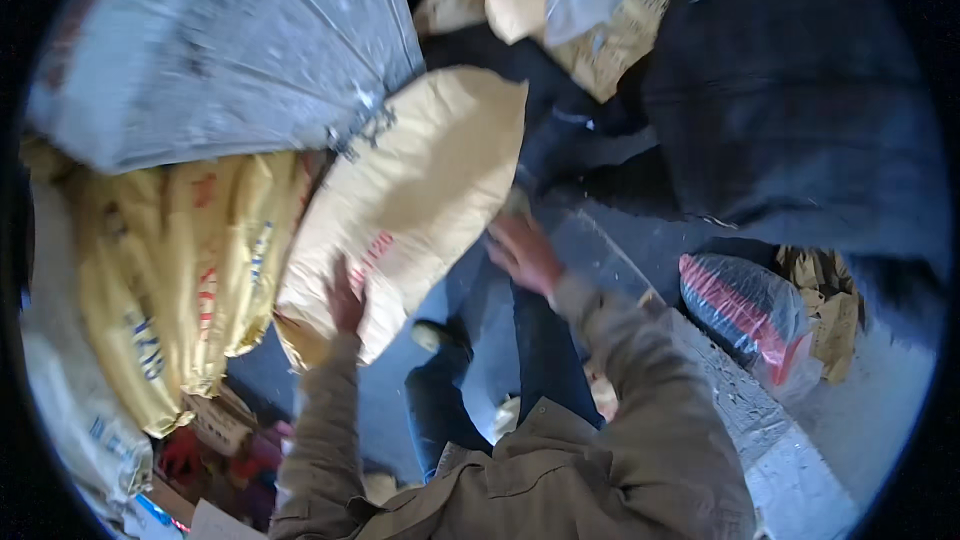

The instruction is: The person ties up a large industrial sack filled with plastic components using a binding strap, then moves the sack to a storage area by hand.

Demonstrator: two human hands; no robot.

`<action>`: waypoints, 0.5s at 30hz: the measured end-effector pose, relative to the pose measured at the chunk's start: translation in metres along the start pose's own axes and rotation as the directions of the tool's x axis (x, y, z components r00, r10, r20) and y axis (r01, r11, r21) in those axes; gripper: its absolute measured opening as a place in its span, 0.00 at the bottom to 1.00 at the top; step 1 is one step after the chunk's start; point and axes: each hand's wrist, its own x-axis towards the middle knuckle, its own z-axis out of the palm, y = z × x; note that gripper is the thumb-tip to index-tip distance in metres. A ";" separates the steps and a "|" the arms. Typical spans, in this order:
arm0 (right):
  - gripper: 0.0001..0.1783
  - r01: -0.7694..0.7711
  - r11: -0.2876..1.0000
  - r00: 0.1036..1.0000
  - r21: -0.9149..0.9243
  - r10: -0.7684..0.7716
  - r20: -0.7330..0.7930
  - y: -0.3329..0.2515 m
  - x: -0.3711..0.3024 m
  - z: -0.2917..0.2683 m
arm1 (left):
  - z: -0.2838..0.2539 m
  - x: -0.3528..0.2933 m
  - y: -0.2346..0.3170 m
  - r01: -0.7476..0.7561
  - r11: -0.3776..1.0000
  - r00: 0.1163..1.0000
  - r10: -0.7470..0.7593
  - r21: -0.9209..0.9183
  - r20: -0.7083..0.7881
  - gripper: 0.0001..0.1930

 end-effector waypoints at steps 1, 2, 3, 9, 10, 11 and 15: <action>0.27 -0.056 0.997 0.997 -0.051 0.053 -0.053 -0.019 -0.055 0.007 | -0.007 -0.037 0.019 0.044 0.982 0.994 -0.025 -0.182 0.106 0.33; 0.26 -0.369 0.929 0.929 -0.030 0.369 0.027 -0.037 -0.113 0.010 | -0.020 -0.082 0.033 0.164 0.959 0.923 -0.065 -0.233 0.379 0.34; 0.28 -0.476 0.845 0.863 0.242 0.502 -0.056 -0.020 -0.189 0.028 | -0.032 -0.118 0.059 0.045 0.922 0.952 0.078 -0.385 0.296 0.33; 0.26 -0.693 0.323 0.548 0.645 0.817 0.180 -0.095 -0.278 0.039 | -0.075 -0.286 0.027 -0.067 0.947 0.867 0.212 -0.314 0.452 0.32; 0.27 -0.674 0.358 0.573 0.646 0.805 0.152 -0.104 -0.282 0.038 | -0.079 -0.295 0.020 -0.082 0.944 0.865 0.227 -0.320 0.448 0.31; 0.28 -0.656 0.393 0.602 0.645 0.788 0.132 -0.112 -0.284 0.036 | -0.086 -0.308 0.015 -0.088 0.943 0.864 0.233 -0.322 0.447 0.31; 0.32 -0.596 0.531 0.710 0.603 0.699 0.087 -0.124 -0.275 0.023 | -0.096 -0.348 0.007 -0.064 0.939 0.863 0.222 -0.338 0.453 0.30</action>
